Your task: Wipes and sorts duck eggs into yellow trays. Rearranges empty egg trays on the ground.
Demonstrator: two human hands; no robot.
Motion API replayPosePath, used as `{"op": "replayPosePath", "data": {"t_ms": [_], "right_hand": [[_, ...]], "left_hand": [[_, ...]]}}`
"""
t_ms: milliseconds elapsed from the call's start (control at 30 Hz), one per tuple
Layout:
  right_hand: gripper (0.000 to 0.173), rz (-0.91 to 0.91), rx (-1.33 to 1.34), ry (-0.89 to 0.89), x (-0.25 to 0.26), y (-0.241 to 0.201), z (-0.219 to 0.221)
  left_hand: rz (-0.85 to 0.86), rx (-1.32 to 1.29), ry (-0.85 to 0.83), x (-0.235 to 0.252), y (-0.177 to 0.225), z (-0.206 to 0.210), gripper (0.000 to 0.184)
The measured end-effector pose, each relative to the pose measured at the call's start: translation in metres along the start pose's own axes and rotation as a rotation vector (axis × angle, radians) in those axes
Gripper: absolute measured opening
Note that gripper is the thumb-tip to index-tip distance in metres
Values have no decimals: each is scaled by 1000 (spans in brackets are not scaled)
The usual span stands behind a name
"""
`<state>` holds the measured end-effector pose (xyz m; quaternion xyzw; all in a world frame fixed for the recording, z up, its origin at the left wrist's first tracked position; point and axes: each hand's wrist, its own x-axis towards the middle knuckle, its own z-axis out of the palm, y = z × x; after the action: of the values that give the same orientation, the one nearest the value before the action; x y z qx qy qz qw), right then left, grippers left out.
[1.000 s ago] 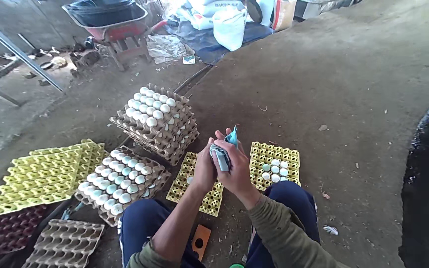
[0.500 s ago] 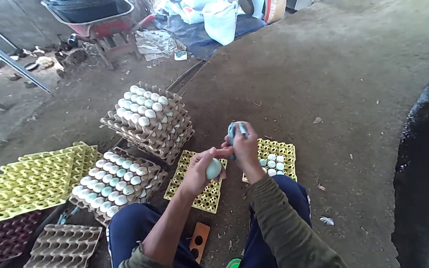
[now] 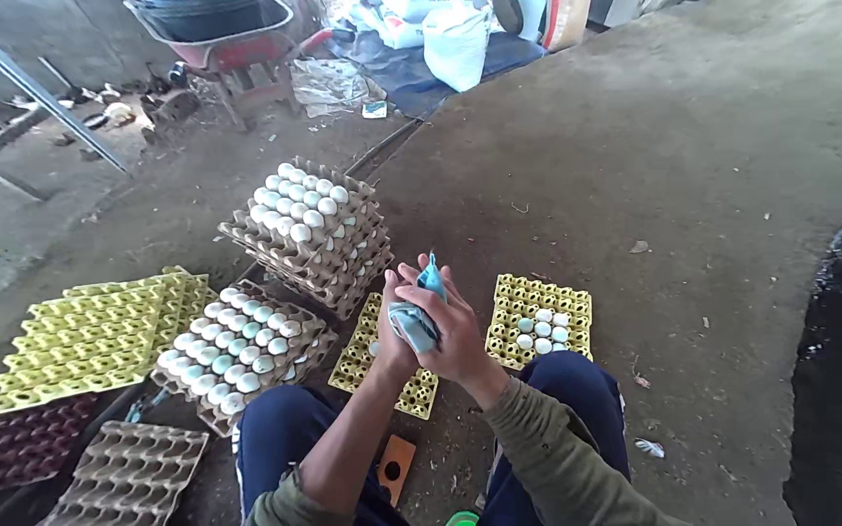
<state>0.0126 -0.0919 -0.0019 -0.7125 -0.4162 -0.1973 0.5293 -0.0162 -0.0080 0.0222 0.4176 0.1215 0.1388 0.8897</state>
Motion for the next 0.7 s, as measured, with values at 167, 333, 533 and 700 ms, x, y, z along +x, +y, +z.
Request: {"op": "replayPosePath", "data": {"t_ms": [167, 333, 533, 700], "right_hand": [[28, 378, 233, 81, 4, -6, 4], [22, 759, 591, 222, 11, -11, 2], [25, 1133, 978, 321, 12, -10, -7], [25, 1322, 1073, 336, 5, -11, -24]], "left_hand": [[215, 656, 119, 6, -10, -10, 59], [555, 1002, -75, 8, -13, -25, 52], [1030, 1121, -351, 18, -16, -34, 45], [1250, 1138, -428, 23, -27, -26, 36]]}}
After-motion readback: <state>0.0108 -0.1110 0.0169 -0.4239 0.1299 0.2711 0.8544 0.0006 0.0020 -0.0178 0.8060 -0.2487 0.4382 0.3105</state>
